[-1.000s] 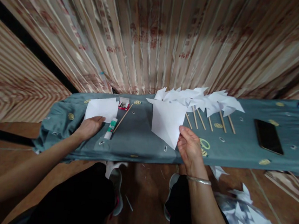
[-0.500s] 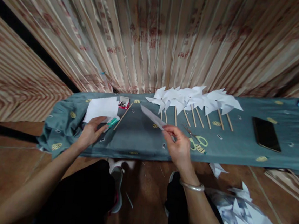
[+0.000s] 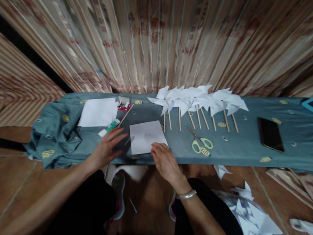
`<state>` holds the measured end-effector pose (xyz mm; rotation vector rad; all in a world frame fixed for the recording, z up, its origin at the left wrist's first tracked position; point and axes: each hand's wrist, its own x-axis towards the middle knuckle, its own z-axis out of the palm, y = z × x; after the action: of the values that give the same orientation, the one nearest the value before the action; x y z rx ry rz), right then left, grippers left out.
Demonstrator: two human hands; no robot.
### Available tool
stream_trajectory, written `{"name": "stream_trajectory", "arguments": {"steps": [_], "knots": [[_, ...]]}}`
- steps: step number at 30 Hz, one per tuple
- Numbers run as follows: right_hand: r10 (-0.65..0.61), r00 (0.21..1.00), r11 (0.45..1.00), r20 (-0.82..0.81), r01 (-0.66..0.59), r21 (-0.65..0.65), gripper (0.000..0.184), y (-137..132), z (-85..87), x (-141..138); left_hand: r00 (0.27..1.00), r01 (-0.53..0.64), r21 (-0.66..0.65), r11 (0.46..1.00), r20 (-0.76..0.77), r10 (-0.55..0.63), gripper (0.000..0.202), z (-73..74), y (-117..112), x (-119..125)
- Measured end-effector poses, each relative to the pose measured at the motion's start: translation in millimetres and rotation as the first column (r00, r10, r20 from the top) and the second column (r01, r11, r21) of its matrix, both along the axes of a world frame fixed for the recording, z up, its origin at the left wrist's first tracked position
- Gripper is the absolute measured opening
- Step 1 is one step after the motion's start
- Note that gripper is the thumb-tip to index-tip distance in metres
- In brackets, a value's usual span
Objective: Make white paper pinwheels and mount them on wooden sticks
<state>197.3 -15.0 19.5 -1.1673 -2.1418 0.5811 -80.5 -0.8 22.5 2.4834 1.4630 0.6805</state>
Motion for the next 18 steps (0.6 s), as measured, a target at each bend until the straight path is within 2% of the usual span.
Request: {"name": "stream_trajectory", "arguments": {"steps": [4,8,11,14,18], "knots": [[0.013,0.998,0.996,-0.063,-0.018,-0.085,0.014,-1.0,0.1,10.4,0.994,0.112,-0.076,0.991,0.005,-0.112,0.054,-10.5,-2.9,33.7],[0.003,0.993,0.982,-0.115,-0.025,-0.185,0.011,0.1,2.4,16.6,0.988,0.148,-0.108,0.983,-0.017,-0.151,0.042,-15.6,6.9,44.4],[-0.038,0.991,0.976,-0.132,0.008,-0.219,0.008,1.5,3.5,18.9,0.991,0.133,-0.081,0.988,-0.018,-0.135,0.036,-13.8,9.3,46.4],[-0.111,0.983,0.969,-0.146,0.075,-0.235,0.02,2.1,5.4,16.3,0.994,0.109,-0.01,0.994,-0.018,-0.11,0.03,-9.9,6.6,50.1],[-0.254,0.953,0.942,-0.168,0.203,-0.268,0.015,5.4,5.0,7.3,0.997,0.065,0.04,0.997,0.028,-0.066,0.029,-5.9,1.9,56.6]]}}
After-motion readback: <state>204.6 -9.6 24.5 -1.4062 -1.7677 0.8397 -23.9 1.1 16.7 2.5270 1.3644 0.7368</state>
